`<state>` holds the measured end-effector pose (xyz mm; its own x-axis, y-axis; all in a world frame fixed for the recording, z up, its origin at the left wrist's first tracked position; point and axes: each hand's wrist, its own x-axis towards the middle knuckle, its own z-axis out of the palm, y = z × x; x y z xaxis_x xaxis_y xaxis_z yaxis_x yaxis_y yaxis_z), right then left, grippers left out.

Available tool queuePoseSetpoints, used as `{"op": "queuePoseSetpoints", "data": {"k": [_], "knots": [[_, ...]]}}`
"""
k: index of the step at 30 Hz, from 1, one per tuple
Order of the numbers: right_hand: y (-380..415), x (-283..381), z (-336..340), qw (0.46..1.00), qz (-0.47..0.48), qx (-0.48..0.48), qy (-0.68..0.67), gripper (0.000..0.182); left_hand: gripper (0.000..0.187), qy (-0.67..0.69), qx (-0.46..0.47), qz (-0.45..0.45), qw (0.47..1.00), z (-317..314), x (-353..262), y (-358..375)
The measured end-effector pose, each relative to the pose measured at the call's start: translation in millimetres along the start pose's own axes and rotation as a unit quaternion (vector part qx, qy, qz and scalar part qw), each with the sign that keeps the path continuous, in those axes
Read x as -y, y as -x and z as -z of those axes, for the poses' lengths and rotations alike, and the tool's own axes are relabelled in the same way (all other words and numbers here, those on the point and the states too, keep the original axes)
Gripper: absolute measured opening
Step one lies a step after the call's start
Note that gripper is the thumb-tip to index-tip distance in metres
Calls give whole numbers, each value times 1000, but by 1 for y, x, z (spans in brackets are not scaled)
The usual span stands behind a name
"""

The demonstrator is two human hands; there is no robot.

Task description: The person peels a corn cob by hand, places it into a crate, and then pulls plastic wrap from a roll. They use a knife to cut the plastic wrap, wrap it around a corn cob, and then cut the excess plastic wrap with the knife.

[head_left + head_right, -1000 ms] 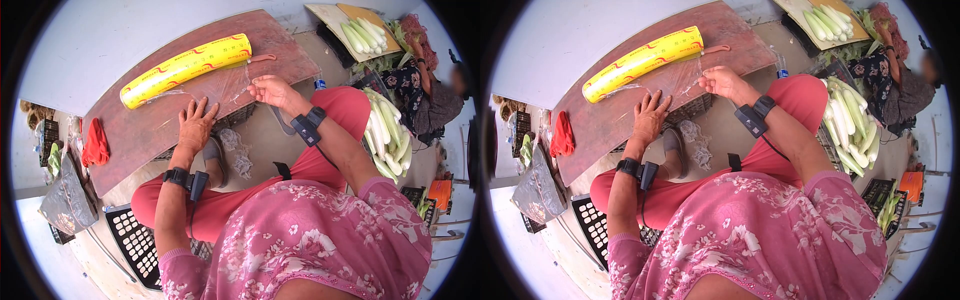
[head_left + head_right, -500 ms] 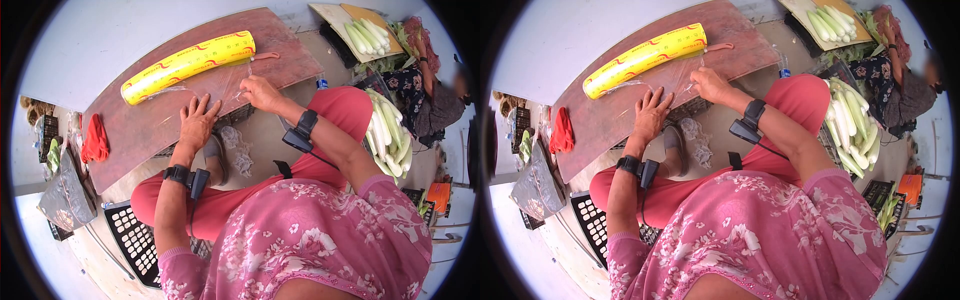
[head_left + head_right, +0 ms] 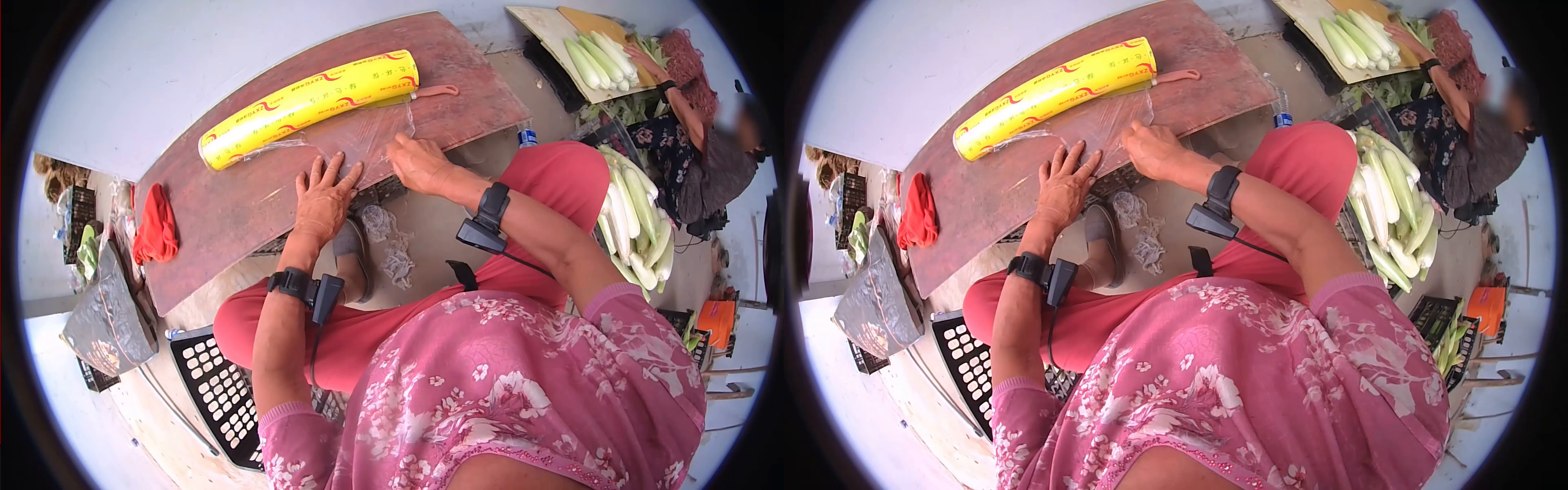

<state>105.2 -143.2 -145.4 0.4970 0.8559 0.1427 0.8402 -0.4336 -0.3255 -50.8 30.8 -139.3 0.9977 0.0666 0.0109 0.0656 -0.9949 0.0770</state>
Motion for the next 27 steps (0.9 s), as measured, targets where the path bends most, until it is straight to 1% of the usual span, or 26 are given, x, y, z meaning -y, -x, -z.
{"op": "queuePoseSetpoints", "data": {"k": [1, 4, 7, 10, 13, 16, 19, 22, 23, 25, 27], "knots": [[1, 0, 2, 1000, -7, 1, -2, 7, 47, -1, -1, 1, 1000, 0, 0, 0], [12, -6, 17, 998, -2, 53, -19, 16, 48, 0, 3, 3, 1000, 1, 0, 1], [16, -10, 13, 998, 12, 28, -54, 9, 48, -2, 5, 6, 1000, -2, 0, 0], [9, 3, 9, 995, -10, -15, -96, 11, 48, -7, -1, 1, 1000, -2, 1, 0], [1, 16, 8, 998, -42, -5, -37, 13, 48, -5, -5, 3, 1000, -3, 0, 0], [-5, 16, 1, 998, -65, 0, -19, 14, 48, -10, -10, 0, 1000, -4, 1, 0], [1, 7, 3, 998, -48, 0, -39, 15, 48, -11, -14, -3, 1000, -5, 1, 0], [17, -2, 15, 996, -54, 55, -44, 14, 47, -3, -15, -6, 1000, -4, 2, 1], [23, -5, 20, 987, -55, 145, -42, 14, 47, -3, -14, -3, 1000, -4, 2, 1], [33, -7, 39, 945, -59, 321, -37, 15, 47, -5, -14, -1, 1000, -6, 2, 0], [40, -8, 48, 938, -47, 343, -27, 13, 47, -4, -13, -2, 1000, -6, 2, 0]]}}
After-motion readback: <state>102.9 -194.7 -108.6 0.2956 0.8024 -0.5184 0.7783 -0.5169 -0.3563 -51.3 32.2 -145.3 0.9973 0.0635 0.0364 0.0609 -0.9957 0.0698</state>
